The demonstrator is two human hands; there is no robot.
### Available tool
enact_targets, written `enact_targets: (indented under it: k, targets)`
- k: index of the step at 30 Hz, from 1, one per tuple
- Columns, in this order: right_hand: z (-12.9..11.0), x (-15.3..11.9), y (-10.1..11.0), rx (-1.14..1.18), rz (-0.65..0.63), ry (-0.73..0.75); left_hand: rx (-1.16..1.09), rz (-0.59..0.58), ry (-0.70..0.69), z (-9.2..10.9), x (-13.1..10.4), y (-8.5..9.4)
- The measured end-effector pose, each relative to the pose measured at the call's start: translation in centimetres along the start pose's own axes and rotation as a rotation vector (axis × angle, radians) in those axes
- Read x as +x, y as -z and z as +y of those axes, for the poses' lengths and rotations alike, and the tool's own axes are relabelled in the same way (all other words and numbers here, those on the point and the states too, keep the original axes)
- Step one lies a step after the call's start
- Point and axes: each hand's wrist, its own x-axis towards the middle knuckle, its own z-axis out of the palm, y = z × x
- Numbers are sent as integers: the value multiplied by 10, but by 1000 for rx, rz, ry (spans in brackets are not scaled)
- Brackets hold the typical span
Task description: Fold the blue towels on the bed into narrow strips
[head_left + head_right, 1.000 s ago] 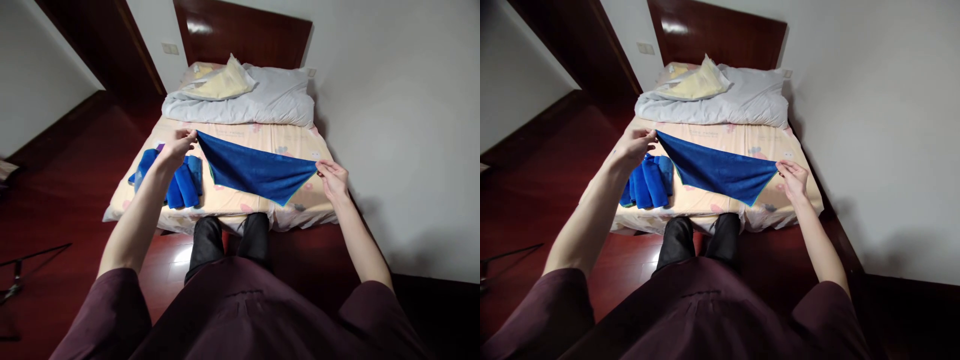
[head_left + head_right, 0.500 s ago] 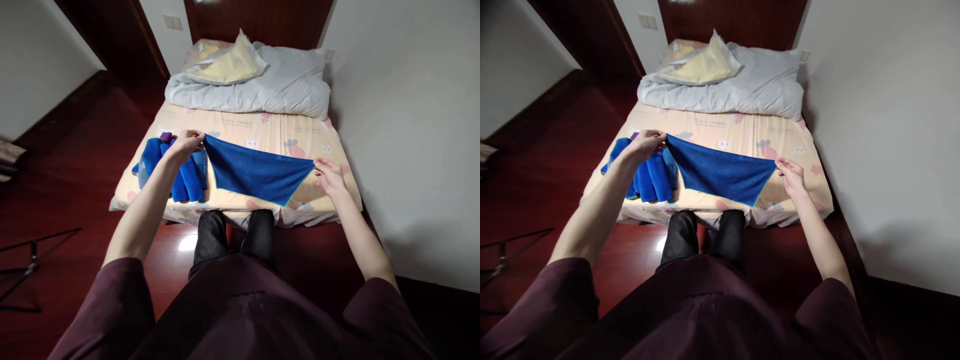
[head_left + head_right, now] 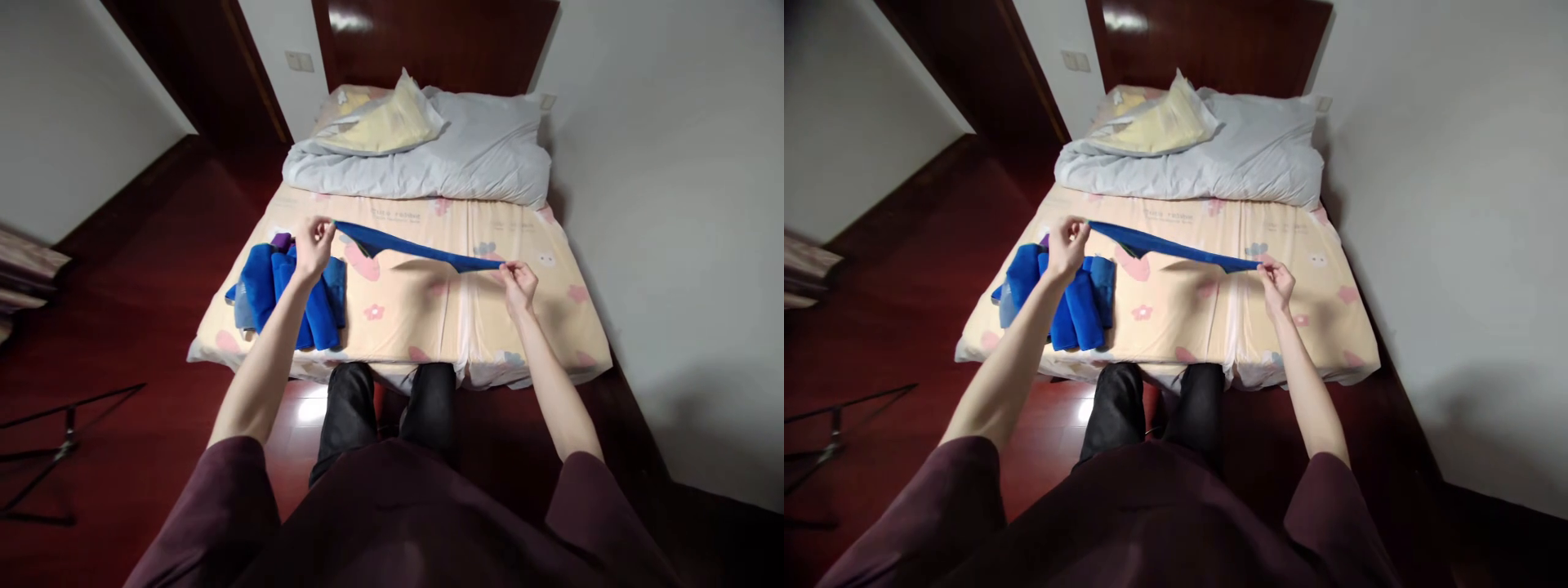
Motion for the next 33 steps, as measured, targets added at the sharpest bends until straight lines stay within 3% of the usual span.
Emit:
enact_targets:
  k: [4,8,12,14,17,22,26,30,33]
  targets:
    - [51,-58,34,-172,-104,-64,119,-86,81,-33,-98,10]
    - [106,-133,68,-335,-239,-222,253,-268,376,-70,-202,2]
    - [143,-182,88,-409,-409,-391,311,-500,639,-100,-264,-5]
    - [152,-189,88,-366,-364,-481,259,-523,720,-112,-276,-8]
    - [159,-187,77,-262,-210,-582,170,-456,795,-124,-279,-13]
    - [157,-181,63,-233,-58,-601,95,-320,837,-131,-275,-18]
    - [149,-185,75,-201,-60,-604,55,-297,878,-127,-280,-7]
    - [139,-194,92,-239,-125,-657,46,-340,901,-126,-289,6]
    - [135,-199,94,-253,-167,-718,54,-384,906,-124,-293,6]
